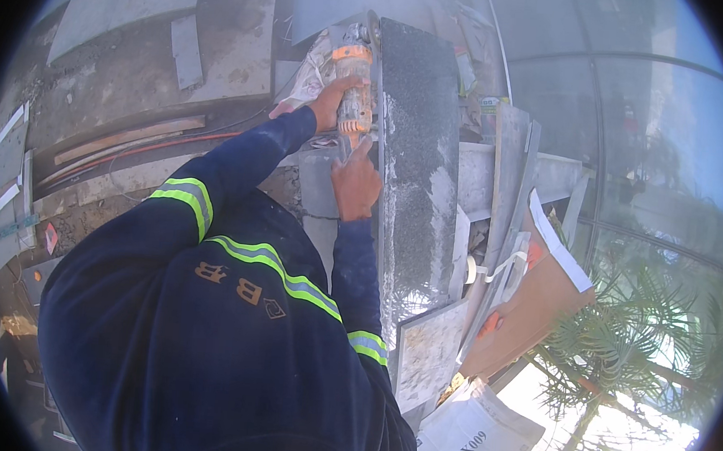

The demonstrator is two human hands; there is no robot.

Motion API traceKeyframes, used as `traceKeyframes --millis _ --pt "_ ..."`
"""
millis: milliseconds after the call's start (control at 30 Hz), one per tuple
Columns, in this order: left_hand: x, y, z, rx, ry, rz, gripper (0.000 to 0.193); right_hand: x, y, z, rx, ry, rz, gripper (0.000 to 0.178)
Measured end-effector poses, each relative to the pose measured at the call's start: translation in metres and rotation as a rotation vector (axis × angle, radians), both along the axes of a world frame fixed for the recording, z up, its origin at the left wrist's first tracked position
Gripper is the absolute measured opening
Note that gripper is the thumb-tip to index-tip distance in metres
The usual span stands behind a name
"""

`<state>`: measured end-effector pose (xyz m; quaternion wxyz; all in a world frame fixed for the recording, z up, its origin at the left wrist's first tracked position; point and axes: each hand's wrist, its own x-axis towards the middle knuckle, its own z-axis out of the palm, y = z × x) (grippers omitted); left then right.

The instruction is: The person picks up an angle grinder and cuts a large rectangular tile placed on a makeshift work surface. The cut is performed continuously along one edge, generating dust and debris.

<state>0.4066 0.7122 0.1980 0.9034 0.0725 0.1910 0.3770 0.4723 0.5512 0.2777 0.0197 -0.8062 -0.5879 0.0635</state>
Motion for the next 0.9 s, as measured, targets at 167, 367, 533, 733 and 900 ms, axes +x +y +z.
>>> traceKeyframes --millis 167,367,533,733,900 --pt "0.000 0.000 0.000 -0.014 0.006 -0.013 0.035 0.000 -0.003 0.000 -0.014 -0.024 0.000 0.081" --pt "-0.003 -0.012 0.004 0.008 0.005 0.002 0.036 -0.003 -0.013 0.004 0.001 -0.013 0.004 0.080" --pt "-0.008 -0.021 0.009 0.038 -0.023 0.003 0.034 -0.005 -0.019 0.010 -0.057 -0.034 0.008 0.079" --pt "-0.010 -0.026 0.010 0.043 -0.006 -0.003 0.036 -0.005 -0.023 0.009 -0.052 -0.043 0.007 0.079" --pt "-0.006 -0.026 0.008 -0.004 0.008 -0.002 0.037 -0.003 -0.025 0.007 -0.040 -0.033 0.015 0.079"
